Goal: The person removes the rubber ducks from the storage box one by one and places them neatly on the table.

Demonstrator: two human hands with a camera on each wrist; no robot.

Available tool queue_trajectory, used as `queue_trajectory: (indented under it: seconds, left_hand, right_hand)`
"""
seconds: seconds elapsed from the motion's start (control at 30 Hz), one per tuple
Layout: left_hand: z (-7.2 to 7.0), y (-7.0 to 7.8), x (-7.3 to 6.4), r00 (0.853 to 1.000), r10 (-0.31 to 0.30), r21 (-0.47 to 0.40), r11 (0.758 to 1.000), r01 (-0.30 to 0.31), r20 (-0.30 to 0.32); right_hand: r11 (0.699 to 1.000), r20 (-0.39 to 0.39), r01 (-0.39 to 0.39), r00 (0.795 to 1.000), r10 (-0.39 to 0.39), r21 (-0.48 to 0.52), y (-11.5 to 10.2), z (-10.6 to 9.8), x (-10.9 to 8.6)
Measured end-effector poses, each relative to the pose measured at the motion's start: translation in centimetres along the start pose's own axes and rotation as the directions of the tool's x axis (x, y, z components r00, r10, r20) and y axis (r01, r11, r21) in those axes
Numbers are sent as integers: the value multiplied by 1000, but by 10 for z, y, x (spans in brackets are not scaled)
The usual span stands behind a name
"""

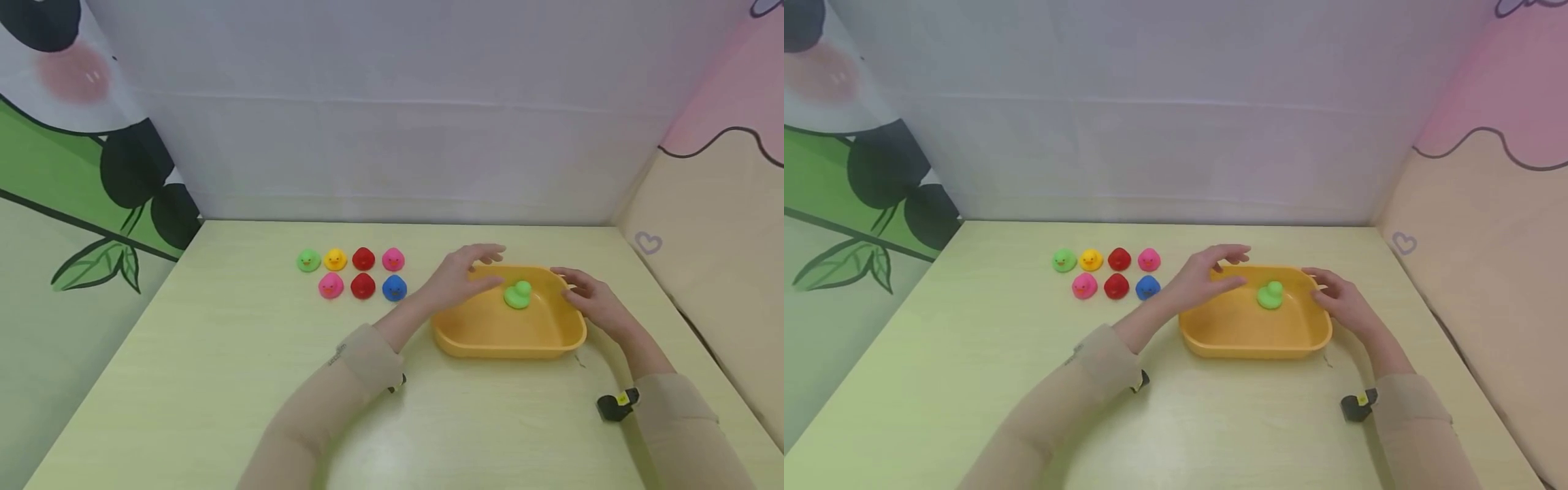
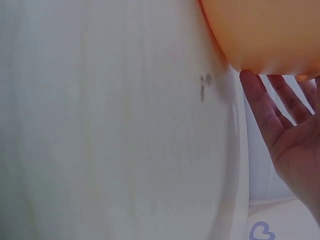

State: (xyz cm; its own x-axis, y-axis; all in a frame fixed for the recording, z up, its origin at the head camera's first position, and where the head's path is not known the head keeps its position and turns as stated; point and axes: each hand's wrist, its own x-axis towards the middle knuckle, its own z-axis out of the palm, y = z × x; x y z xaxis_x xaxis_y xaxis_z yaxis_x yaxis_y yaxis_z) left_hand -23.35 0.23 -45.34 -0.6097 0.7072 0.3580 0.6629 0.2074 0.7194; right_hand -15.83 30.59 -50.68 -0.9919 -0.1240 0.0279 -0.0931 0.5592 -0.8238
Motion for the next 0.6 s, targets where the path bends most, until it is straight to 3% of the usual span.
queue_trajectory:
  seconds: [0.17,0.37,0.6]
  left_hand:
    - [9,-3,7,996,-29,-3,1000,29,83]
    - [21,-7,15,978,-96,29,995,92,186]
    - [34,-17,24,951,-83,121,991,49,296]
  right_hand:
    - [1000,-2,-1,1000,1,1,1,0,-1]
    - [1000,-2,7,1000,-7,0,2,-1,-1]
    - [999,-3,32,999,-32,24,3,1,1]
